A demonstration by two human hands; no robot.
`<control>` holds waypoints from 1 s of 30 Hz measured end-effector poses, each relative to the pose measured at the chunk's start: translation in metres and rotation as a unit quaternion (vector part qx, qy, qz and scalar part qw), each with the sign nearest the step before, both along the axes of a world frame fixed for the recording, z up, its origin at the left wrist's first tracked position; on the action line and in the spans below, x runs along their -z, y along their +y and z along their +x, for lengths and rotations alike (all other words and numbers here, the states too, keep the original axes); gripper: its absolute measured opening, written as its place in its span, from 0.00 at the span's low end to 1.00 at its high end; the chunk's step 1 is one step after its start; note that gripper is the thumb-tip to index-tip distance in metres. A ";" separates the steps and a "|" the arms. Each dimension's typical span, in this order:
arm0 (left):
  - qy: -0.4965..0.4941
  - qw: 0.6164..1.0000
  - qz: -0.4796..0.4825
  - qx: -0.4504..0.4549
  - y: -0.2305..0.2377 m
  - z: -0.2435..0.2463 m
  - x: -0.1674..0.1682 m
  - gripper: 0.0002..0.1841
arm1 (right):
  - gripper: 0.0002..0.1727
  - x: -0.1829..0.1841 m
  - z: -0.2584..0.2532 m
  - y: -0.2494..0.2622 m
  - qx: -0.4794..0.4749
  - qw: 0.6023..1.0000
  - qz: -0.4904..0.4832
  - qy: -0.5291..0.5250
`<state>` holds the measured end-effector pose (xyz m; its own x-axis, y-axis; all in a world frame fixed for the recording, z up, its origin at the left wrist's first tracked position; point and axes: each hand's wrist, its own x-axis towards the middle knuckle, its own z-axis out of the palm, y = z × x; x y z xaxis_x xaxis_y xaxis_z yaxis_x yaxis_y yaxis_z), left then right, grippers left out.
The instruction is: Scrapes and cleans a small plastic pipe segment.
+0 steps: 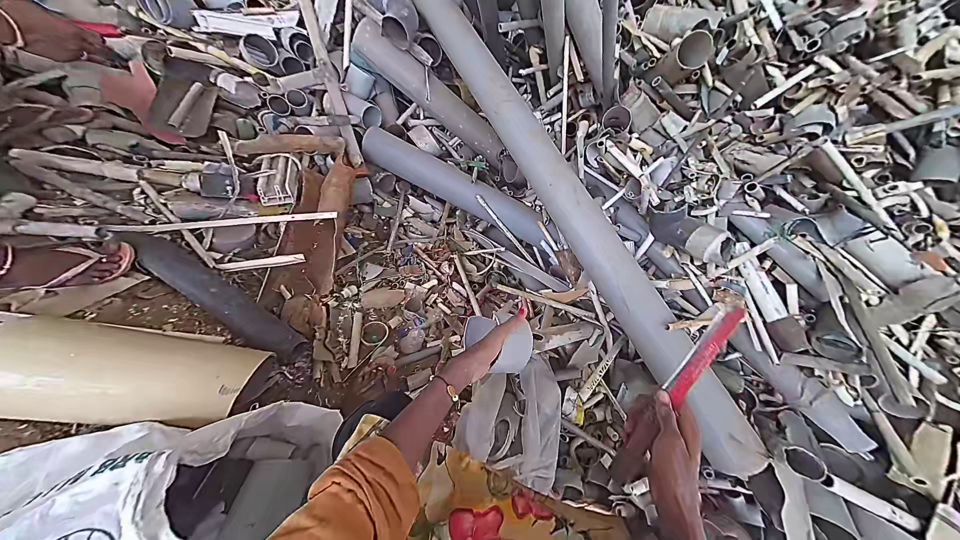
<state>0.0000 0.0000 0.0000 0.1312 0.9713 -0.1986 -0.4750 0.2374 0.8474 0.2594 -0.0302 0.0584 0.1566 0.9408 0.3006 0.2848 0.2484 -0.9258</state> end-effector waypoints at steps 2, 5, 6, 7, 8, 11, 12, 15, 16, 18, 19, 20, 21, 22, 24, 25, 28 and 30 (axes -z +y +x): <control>-0.068 0.997 0.005 -0.032 0.003 0.007 0.001 0.29 | 0.20 -0.001 -0.046 0.017 -0.083 0.992 -0.084 -0.038; -0.137 0.984 -0.033 -0.111 0.008 0.009 0.003 0.34 | 0.32 0.021 -0.088 0.035 -0.181 0.966 -0.162 -0.095; -0.131 0.981 -0.048 -0.133 0.008 0.009 0.003 0.36 | 0.34 0.033 -0.095 0.036 -0.193 0.960 -0.150 -0.136; -0.113 0.981 -0.058 -0.147 0.008 0.008 0.003 0.37 | 0.34 0.046 -0.101 0.035 -0.181 0.961 -0.100 -0.185; -0.079 0.983 -0.058 -0.153 0.008 0.007 0.003 0.37 | 0.33 0.058 -0.105 0.032 -0.154 0.960 -0.035 -0.232; 0.027 0.986 -0.045 -0.160 0.010 0.007 0.010 0.36 | 0.31 0.077 -0.115 0.028 -0.114 0.939 0.032 -0.323; 0.041 0.984 -0.045 -0.168 0.011 0.009 0.013 0.35 | 0.31 0.078 -0.116 0.025 -0.122 0.937 0.022 -0.327; 0.037 0.973 -0.032 -0.227 0.021 0.008 0.013 0.33 | 0.31 0.074 -0.125 0.024 -0.187 0.927 0.035 -0.323; 0.025 0.967 -0.032 -0.251 0.023 0.006 0.013 0.33 | 0.32 0.074 -0.128 0.023 -0.220 0.923 0.042 -0.314; 0.008 0.959 -0.030 -0.282 0.028 0.004 0.012 0.33 | 0.32 0.072 -0.127 0.028 -0.275 0.923 0.018 -0.268; 0.006 0.961 -0.024 -0.274 0.028 0.004 0.011 0.33 | 0.32 0.073 -0.124 0.033 -0.288 0.925 0.005 -0.246; 0.004 0.964 -0.019 -0.264 0.028 0.005 0.011 0.33 | 0.32 0.074 -0.121 0.038 -0.292 0.930 -0.004 -0.223; -0.001 0.966 -0.020 -0.259 0.029 0.007 0.011 0.34 | 0.31 0.075 -0.120 0.041 -0.288 0.937 -0.005 -0.196; -0.004 0.965 -0.020 -0.260 0.029 0.010 0.012 0.35 | 0.31 0.077 -0.120 0.042 -0.279 0.946 0.000 -0.166; 0.010 0.965 -0.026 -0.261 0.027 0.013 0.012 0.36 | 0.29 0.078 -0.122 0.047 -0.233 0.968 0.002 -0.096; 0.020 0.967 -0.022 -0.254 0.027 0.013 0.012 0.35 | 0.29 0.075 -0.122 0.052 -0.202 0.976 -0.002 -0.084; 0.049 0.978 -0.001 -0.203 0.021 0.013 0.013 0.36 | 0.28 0.072 -0.115 0.058 -0.137 0.973 0.003 -0.186; 0.055 0.979 0.020 -0.194 0.021 0.013 0.016 0.35 | 0.28 0.078 -0.120 0.049 -0.129 0.960 0.028 -0.246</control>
<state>0.0129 0.0207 -0.0160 -0.2697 0.9508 -0.1522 -0.4282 0.0232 0.9034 0.1398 0.0186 -0.0192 -0.2533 0.9093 0.3303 0.6073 0.4152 -0.6773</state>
